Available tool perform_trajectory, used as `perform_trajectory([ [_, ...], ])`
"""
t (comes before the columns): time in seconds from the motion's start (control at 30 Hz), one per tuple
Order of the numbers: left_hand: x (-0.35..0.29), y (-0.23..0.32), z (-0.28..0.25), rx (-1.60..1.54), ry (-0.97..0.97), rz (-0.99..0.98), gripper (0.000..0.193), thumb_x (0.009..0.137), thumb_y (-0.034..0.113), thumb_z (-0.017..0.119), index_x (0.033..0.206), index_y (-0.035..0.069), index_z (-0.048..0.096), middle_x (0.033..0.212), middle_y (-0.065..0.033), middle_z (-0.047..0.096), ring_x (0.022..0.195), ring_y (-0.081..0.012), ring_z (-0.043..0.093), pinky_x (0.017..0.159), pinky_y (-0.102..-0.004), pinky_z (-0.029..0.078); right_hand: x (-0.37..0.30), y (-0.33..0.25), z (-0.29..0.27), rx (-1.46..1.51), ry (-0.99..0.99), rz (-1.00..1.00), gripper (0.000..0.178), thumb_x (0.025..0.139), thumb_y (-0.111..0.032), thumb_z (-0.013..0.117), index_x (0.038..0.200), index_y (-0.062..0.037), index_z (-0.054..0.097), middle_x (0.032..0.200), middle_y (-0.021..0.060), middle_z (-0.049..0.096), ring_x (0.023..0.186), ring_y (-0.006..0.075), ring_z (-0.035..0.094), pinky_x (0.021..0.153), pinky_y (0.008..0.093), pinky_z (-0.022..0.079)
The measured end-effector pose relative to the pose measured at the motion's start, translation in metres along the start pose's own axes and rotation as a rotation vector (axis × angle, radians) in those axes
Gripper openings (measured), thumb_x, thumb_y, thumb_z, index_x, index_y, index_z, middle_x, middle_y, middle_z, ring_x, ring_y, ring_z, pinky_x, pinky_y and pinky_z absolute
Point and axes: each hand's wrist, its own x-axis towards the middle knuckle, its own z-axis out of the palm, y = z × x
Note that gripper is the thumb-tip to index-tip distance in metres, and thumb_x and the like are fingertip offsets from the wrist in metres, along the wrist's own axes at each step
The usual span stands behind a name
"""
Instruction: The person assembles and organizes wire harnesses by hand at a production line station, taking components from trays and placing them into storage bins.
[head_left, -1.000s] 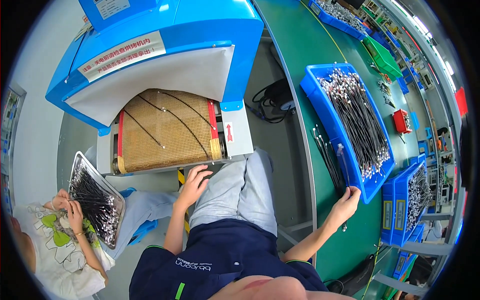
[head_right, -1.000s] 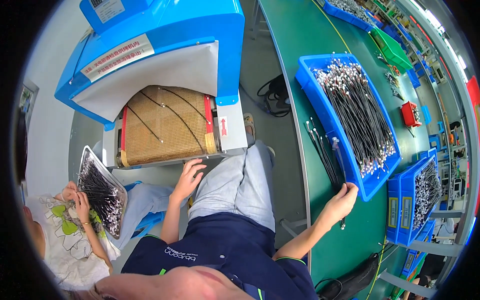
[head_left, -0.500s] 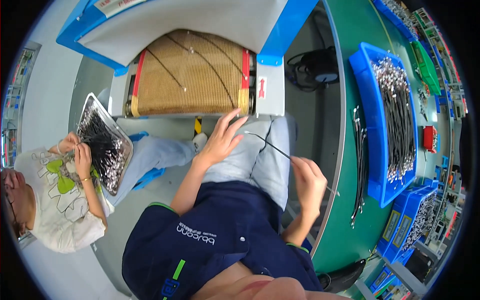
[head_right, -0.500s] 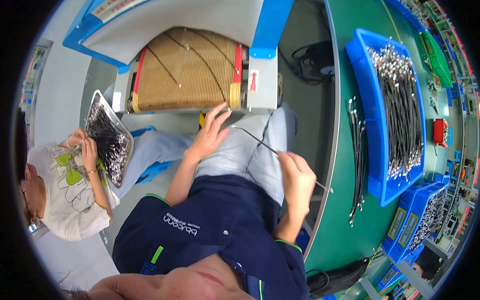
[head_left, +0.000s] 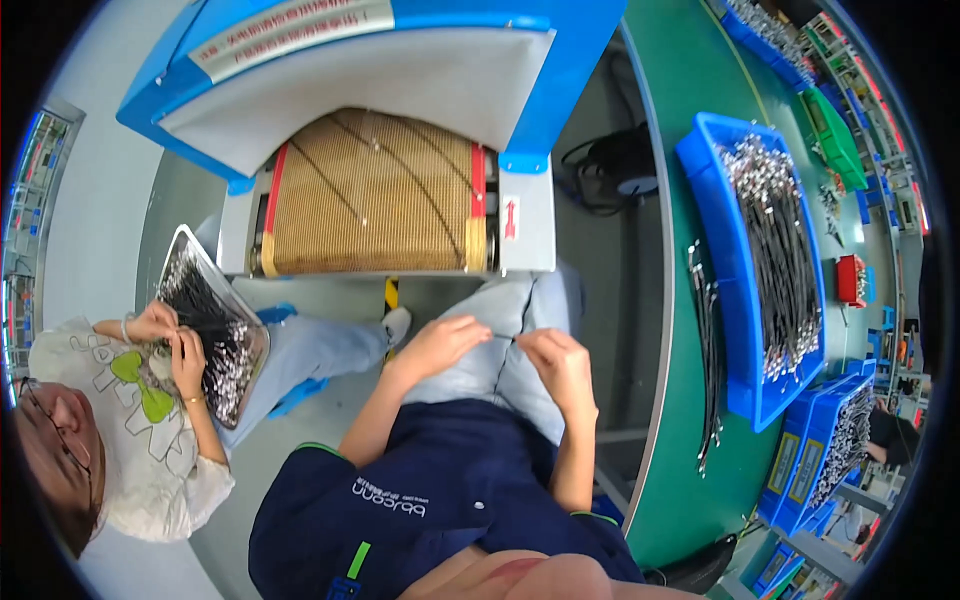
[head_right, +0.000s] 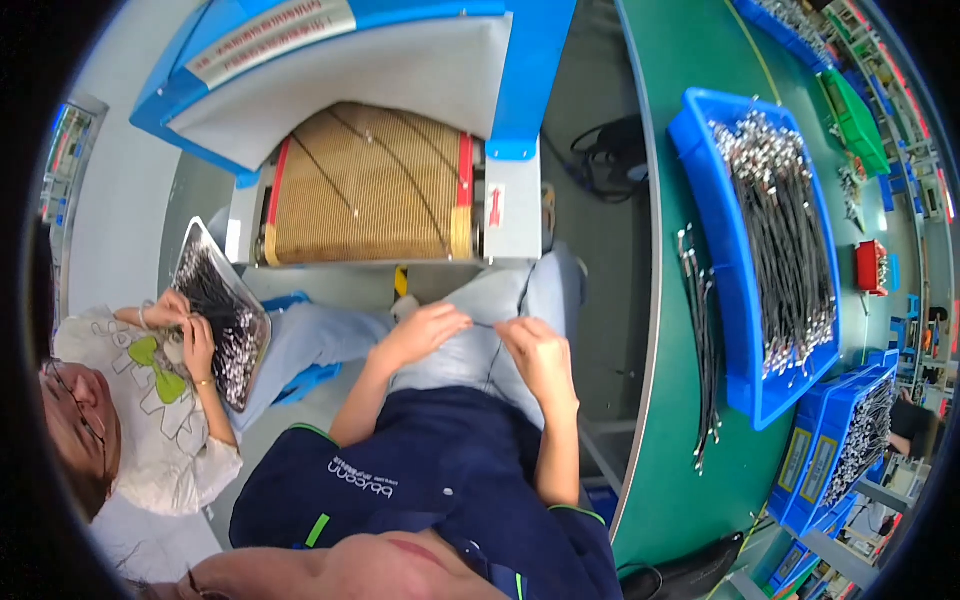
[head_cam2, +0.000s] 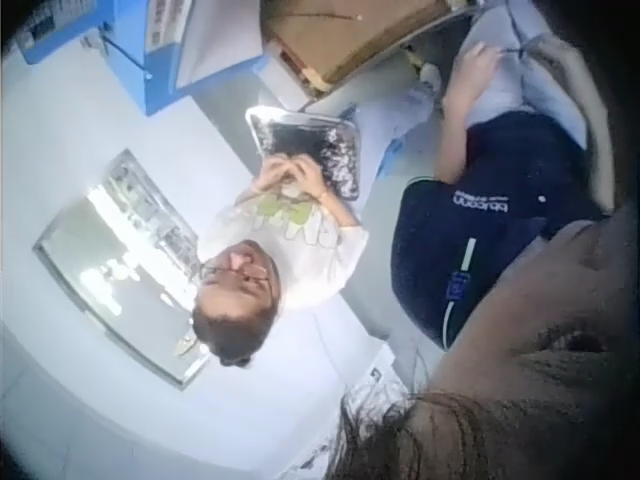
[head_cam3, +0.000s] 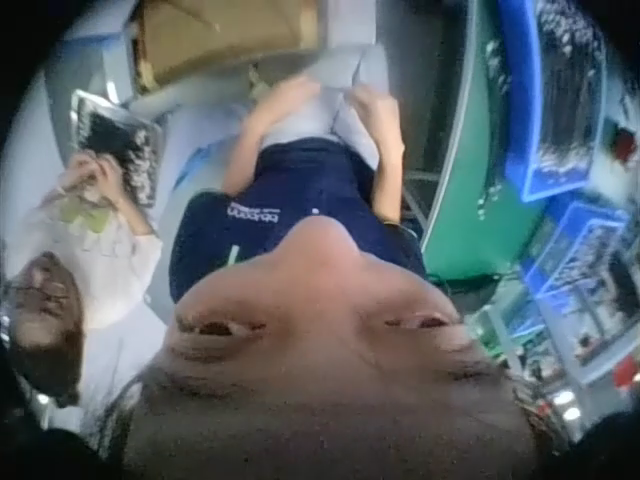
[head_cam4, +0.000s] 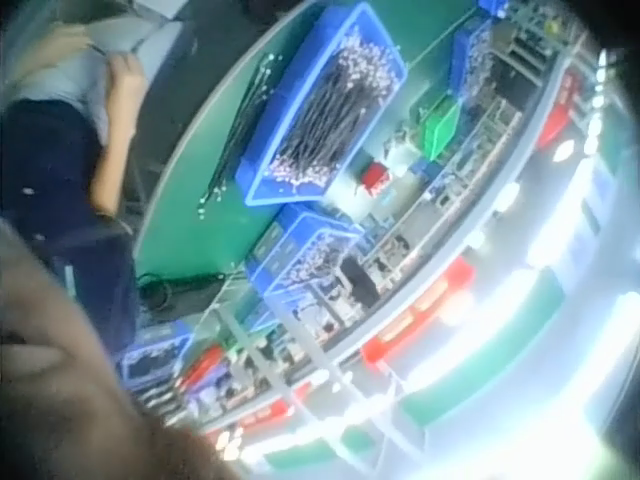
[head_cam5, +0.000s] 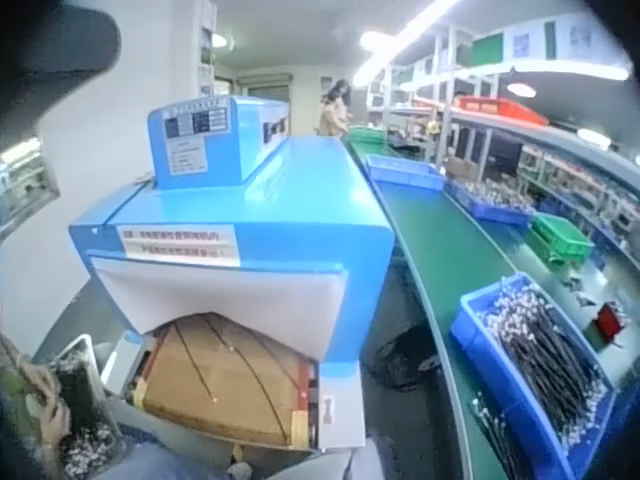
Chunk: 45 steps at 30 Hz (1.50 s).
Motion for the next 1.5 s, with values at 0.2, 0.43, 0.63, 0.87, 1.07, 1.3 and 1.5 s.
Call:
perform_trajectory([
  [0.2, 0.003, 0.006, -0.006, -0.147, -0.14, -0.128, 0.021, 0.09, 0.014, 0.052, 0.1, -0.002, 0.061, 0.088, -0.0091, 0.062, 0.074, -0.0182, 0.061, 0.071, -0.0294, 0.049, -0.01, 0.003, -0.004, 0.058, -0.01, 0.039, 0.011, 0.076, -0.006, 0.066, 0.086, -0.003, 0.066, 0.08, 0.0095, 0.063, 0.076, 0.0263, 0.062, 0.066, 0.0329, 0.05],
  [0.43, 0.007, 0.011, -0.001, -0.224, -0.143, -0.088, 0.021, 0.088, 0.016, 0.056, 0.097, -0.002, 0.064, 0.083, -0.0107, 0.064, 0.072, -0.0192, 0.063, 0.066, -0.0297, 0.05, -0.01, 0.013, 0.006, 0.136, -0.037, 0.061, 0.012, 0.073, -0.003, 0.068, 0.084, -0.0033, 0.066, 0.079, 0.0088, 0.063, 0.071, 0.0246, 0.063, 0.064, 0.031, 0.05],
  [0.63, 0.008, 0.013, 0.003, -0.138, -0.146, -0.027, 0.02, 0.085, 0.018, 0.059, 0.094, 0.001, 0.065, 0.082, -0.0118, 0.065, 0.072, -0.0228, 0.064, 0.066, -0.0303, 0.05, -0.006, 0.01, 0.02, 0.098, -0.039, -0.065, 0.009, 0.071, -0.004, 0.068, 0.081, -0.0053, 0.067, 0.077, 0.0062, 0.064, 0.07, 0.0235, 0.063, 0.062, 0.0319, 0.051],
  [0.87, 0.006, 0.007, 0.005, -0.136, -0.148, -0.016, 0.02, 0.083, 0.02, 0.06, 0.091, 0.003, 0.066, 0.085, -0.0111, 0.066, 0.077, -0.0266, 0.062, 0.071, -0.0332, 0.049, -0.01, 0.016, 0.025, 0.199, -0.068, 0.061, 0.009, 0.071, -0.004, 0.069, 0.08, -0.0031, 0.067, 0.077, 0.0075, 0.064, 0.069, 0.0232, 0.063, 0.061, 0.0315, 0.05],
  [1.07, 0.006, 0.001, 0.005, 0.028, -0.103, 0.141, 0.016, 0.082, 0.018, 0.062, 0.089, 0.003, 0.066, 0.083, -0.0074, 0.065, 0.078, -0.0237, 0.059, 0.07, -0.0328, 0.049, -0.009, 0.012, 0.023, 0.231, -0.131, 0.032, 0.008, 0.072, -0.004, 0.07, 0.08, -0.0017, 0.067, 0.077, 0.0086, 0.064, 0.069, 0.023, 0.063, 0.061, 0.0307, 0.049],
  [1.3, 0.005, -0.001, 0.014, 0.055, -0.012, 0.162, 0.017, 0.083, 0.02, 0.061, 0.09, 0.005, 0.064, 0.083, -0.0062, 0.063, 0.078, -0.024, 0.058, 0.071, -0.0337, 0.048, -0.011, 0.015, 0.024, 0.25, -0.086, 0.06, 0.01, 0.075, -0.004, 0.069, 0.085, -0.0028, 0.066, 0.078, 0.0077, 0.063, 0.063, 0.0184, 0.059, 0.055, 0.0274, 0.046],
  [1.5, 0.012, 0.001, 0.016, 0.114, 0.027, 0.217, 0.014, 0.08, 0.015, 0.064, 0.087, 0.003, 0.064, 0.083, -0.0049, 0.064, 0.078, -0.021, 0.06, 0.069, -0.0315, 0.05, -0.009, 0.02, 0.025, 0.208, -0.016, 0.001, 0.009, 0.075, -0.003, 0.068, 0.084, -0.0027, 0.066, 0.076, 0.0068, 0.062, 0.059, 0.0156, 0.055, 0.051, 0.0264, 0.043],
])
